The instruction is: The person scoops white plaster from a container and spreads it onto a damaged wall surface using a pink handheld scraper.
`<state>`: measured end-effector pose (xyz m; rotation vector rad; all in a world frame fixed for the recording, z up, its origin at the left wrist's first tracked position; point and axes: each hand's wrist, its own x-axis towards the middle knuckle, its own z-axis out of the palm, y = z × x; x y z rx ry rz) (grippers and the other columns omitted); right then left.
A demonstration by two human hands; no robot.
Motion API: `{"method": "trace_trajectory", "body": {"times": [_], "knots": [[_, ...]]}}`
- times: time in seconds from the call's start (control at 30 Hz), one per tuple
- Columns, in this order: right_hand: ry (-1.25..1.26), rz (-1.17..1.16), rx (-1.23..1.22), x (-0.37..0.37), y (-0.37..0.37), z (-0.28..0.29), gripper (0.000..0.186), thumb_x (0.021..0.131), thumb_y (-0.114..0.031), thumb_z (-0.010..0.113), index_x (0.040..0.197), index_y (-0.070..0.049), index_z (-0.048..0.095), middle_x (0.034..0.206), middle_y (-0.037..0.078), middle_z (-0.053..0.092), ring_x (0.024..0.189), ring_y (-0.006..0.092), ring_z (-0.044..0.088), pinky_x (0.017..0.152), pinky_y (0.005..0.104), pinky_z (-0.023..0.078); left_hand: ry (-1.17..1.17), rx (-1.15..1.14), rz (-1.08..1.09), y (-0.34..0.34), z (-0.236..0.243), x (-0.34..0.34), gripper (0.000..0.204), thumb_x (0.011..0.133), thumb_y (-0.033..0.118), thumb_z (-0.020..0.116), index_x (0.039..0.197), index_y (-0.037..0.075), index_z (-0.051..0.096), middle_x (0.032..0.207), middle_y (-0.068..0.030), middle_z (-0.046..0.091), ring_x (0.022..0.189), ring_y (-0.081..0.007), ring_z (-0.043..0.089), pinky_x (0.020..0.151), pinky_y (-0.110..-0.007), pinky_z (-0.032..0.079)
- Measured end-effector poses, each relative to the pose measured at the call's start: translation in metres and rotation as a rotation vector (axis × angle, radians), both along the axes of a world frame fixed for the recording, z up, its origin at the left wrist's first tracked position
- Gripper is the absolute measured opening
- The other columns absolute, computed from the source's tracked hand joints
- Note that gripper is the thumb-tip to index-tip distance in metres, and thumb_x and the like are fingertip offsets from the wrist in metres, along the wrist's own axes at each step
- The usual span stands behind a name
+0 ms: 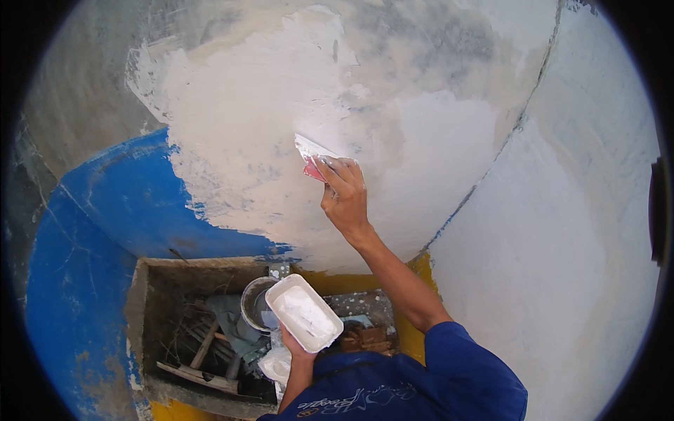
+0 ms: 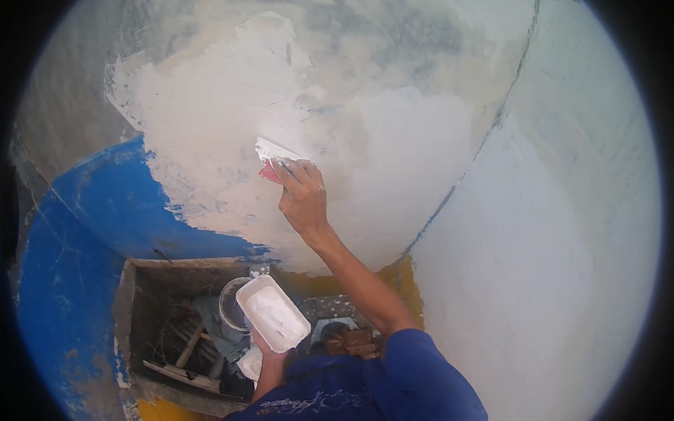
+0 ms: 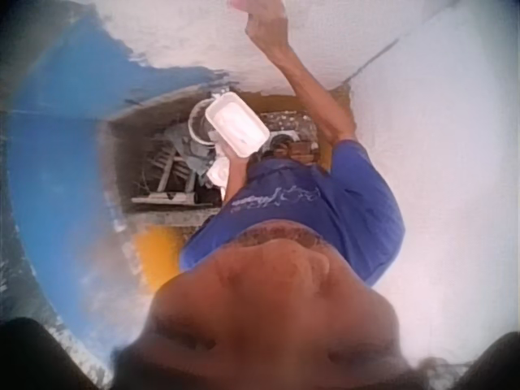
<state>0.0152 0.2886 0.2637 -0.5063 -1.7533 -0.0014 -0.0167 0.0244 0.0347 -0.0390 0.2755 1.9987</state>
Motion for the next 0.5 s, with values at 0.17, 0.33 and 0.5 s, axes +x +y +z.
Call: {"method": "trace_trajectory", "body": {"times": [0.17,0.33,0.5], "knots": [[0.14,-0.178,0.208,0.014,0.014,0.029,0.057,0.069,0.011,0.062,0.12,-0.013,0.071,0.122,0.006,0.063,0.113,0.0285,0.054,0.095,0.0416,0.039,-0.023,0.026,0.015,-0.001,0.006,-0.002,0.061,0.1,0.054,0.043,0.146,0.014,0.044,0.139,-0.0093,0.056,0.122,-0.0329,0.059,0.103,-0.056,0.049],[-0.188,-0.199,0.187,-0.007,0.069,-0.034,0.064,0.069,0.009,0.065,0.126,-0.019,0.069,0.13,0.008,0.059,0.116,0.0296,0.051,0.096,0.043,0.036,-0.016,0.0,0.006,0.007,0.008,0.001,0.06,0.1,0.054,0.044,0.145,0.014,0.045,0.137,-0.0096,0.058,0.121,-0.0329,0.06,0.101,-0.055,0.05],[-0.034,0.047,0.157,0.023,-0.001,0.018,0.061,0.068,0.016,0.062,0.121,-0.012,0.071,0.118,0.01,0.066,0.11,0.0313,0.056,0.095,0.0407,0.044,-0.043,-0.016,0.024,-0.003,0.011,-0.004,0.06,0.1,0.054,0.043,0.144,0.013,0.045,0.136,-0.0104,0.058,0.12,-0.0331,0.061,0.1,-0.055,0.051]]}}
